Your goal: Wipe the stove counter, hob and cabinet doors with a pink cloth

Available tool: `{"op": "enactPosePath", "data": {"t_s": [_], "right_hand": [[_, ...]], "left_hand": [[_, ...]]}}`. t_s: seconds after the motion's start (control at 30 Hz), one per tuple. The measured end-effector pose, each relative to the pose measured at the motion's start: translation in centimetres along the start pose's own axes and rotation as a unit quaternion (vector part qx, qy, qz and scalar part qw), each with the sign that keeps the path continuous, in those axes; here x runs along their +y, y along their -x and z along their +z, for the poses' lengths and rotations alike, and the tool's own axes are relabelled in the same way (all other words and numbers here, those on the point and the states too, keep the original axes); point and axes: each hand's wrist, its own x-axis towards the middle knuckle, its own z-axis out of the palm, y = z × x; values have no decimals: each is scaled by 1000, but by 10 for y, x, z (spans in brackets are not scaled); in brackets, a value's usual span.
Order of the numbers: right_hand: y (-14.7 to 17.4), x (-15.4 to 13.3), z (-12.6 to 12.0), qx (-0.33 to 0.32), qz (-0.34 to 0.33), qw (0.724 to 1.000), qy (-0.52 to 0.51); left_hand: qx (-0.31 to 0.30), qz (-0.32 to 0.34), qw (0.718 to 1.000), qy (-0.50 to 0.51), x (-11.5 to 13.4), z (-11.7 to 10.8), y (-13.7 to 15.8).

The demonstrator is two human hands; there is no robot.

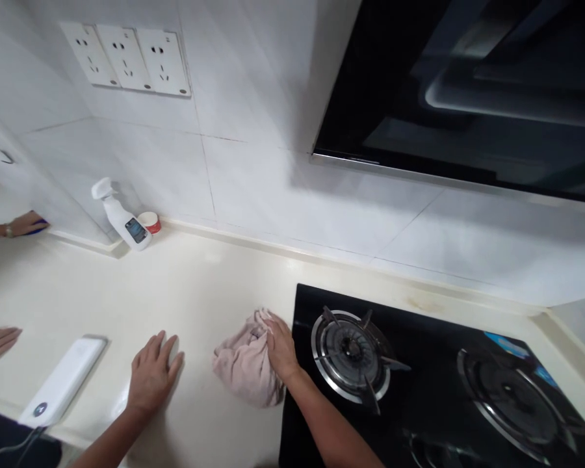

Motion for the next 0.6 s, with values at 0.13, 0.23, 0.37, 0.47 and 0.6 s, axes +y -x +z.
{"op": "enactPosePath", "data": {"t_s": [0.13,0.23,0.37,0.47,0.6], "right_hand": [[-24,-9,-50,86,-13,991,-101],[-58,-11,-117,138,43,985,-92],[-99,13,-215,248,98,964,-6],[-105,51,-277,287,38,951,105],[-75,115,-321,190,79,954,218]], "left_hand": [[-19,-8,1000,10,2,-1,1],[-25,-14,1000,12,3,-2,1],[-35,-23,999,14,5,-4,0],[-38,-25,999,16,5,-4,0],[-41,-26,999,21,5,-5,0]]}}
